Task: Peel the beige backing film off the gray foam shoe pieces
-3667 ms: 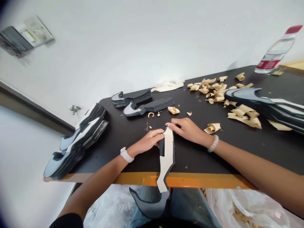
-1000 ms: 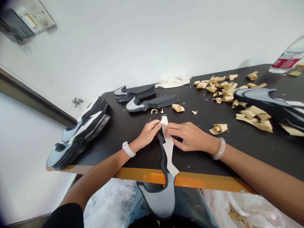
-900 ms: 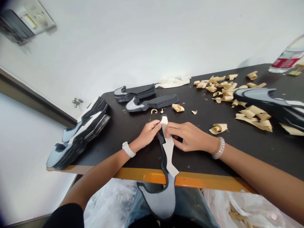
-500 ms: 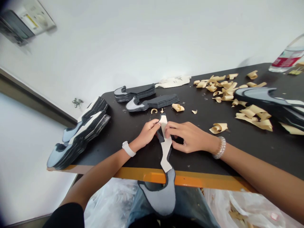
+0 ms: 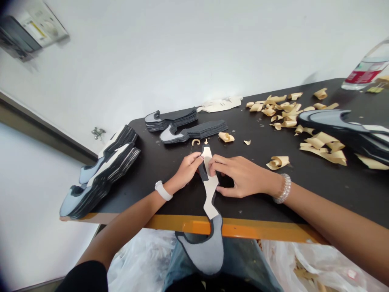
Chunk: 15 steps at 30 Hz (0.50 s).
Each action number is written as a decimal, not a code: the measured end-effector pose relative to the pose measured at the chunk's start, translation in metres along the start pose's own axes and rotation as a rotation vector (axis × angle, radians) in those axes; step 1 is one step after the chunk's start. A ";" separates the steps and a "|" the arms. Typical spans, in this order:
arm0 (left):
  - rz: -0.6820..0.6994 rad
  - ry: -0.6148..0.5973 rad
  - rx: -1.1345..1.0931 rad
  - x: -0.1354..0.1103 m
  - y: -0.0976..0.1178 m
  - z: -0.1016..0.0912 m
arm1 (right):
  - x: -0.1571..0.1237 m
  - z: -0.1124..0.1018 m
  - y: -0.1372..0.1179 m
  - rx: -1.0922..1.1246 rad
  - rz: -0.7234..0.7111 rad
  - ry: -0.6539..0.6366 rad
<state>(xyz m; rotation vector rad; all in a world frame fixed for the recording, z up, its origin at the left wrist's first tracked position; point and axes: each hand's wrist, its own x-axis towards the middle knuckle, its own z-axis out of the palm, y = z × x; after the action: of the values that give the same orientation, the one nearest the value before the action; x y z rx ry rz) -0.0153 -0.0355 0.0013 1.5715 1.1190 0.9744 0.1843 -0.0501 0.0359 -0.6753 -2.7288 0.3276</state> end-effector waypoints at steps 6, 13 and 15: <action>0.000 -0.016 -0.035 0.000 0.001 0.000 | 0.000 0.001 0.001 -0.010 -0.012 -0.006; -0.004 -0.017 -0.008 0.000 0.001 -0.001 | 0.001 0.004 -0.003 0.027 -0.046 -0.031; -0.005 -0.024 -0.009 -0.001 0.002 -0.001 | 0.001 0.003 -0.006 0.047 -0.040 -0.035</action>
<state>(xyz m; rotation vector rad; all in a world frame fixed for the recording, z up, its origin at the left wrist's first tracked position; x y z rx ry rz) -0.0157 -0.0363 0.0030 1.5684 1.0998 0.9544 0.1798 -0.0546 0.0352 -0.6066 -2.7541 0.3962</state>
